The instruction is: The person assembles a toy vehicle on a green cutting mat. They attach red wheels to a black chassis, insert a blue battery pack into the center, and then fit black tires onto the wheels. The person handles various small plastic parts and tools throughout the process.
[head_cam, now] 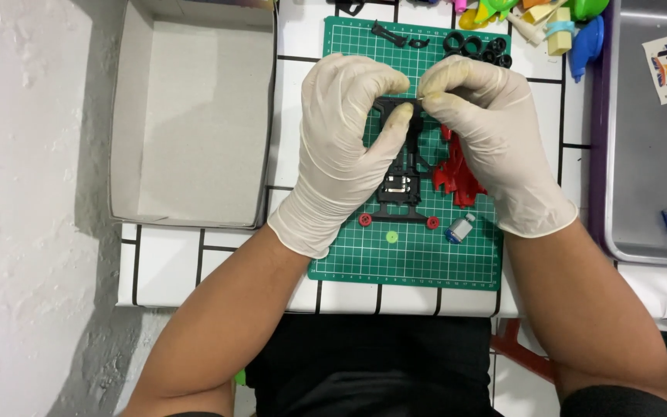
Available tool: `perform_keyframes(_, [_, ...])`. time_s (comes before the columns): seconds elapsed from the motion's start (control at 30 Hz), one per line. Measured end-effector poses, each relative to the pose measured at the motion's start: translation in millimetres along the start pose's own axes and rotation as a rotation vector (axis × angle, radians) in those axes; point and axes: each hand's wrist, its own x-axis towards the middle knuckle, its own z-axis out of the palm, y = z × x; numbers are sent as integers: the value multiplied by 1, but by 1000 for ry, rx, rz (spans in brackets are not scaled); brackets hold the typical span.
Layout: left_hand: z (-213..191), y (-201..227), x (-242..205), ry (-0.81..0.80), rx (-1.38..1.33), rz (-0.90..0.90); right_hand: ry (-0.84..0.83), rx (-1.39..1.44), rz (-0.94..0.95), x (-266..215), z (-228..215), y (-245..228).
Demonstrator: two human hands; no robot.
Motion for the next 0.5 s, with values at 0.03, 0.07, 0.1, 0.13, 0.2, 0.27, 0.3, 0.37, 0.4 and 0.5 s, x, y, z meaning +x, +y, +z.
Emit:
perform_keyframes(0.03, [2, -3, -3, 2, 0, 0, -1, -1, -1, 1, -1, 1])
perform_keyframes(0.07, [5, -6, -7, -53, 60, -103, 9, -46, -3, 1, -1, 1])
perform_keyframes(0.1, [8, -9, -10, -109, 119, -207, 18, -90, -5, 2, -2, 2])
perform_keyframes(0.13, [10, -12, -12, -108, 120, -208, 16, -90, -4, 2, -3, 3])
perform_keyframes(0.2, [13, -19, -16, -277, 394, -267, 1, -177, -70, 3, -4, 5])
perform_keyframes(0.27, [17, -25, -21, -306, 462, -271, -14, -260, -125, 5, -5, 3])
perform_keyframes(0.3, [19, -27, -24, -337, 530, -272, -26, -344, -181, 5, -5, 2])
perform_keyframes(0.37, [21, -31, -29, -351, 562, -282, -52, -388, -212, 9, -5, -1])
perform_keyframes(0.4, [21, -34, -32, -366, 595, -289, -77, -430, -244, 12, -4, -3])
perform_keyframes(0.5, [21, -36, -35, -419, 651, -304, -183, -572, -288, 26, 1, -11])
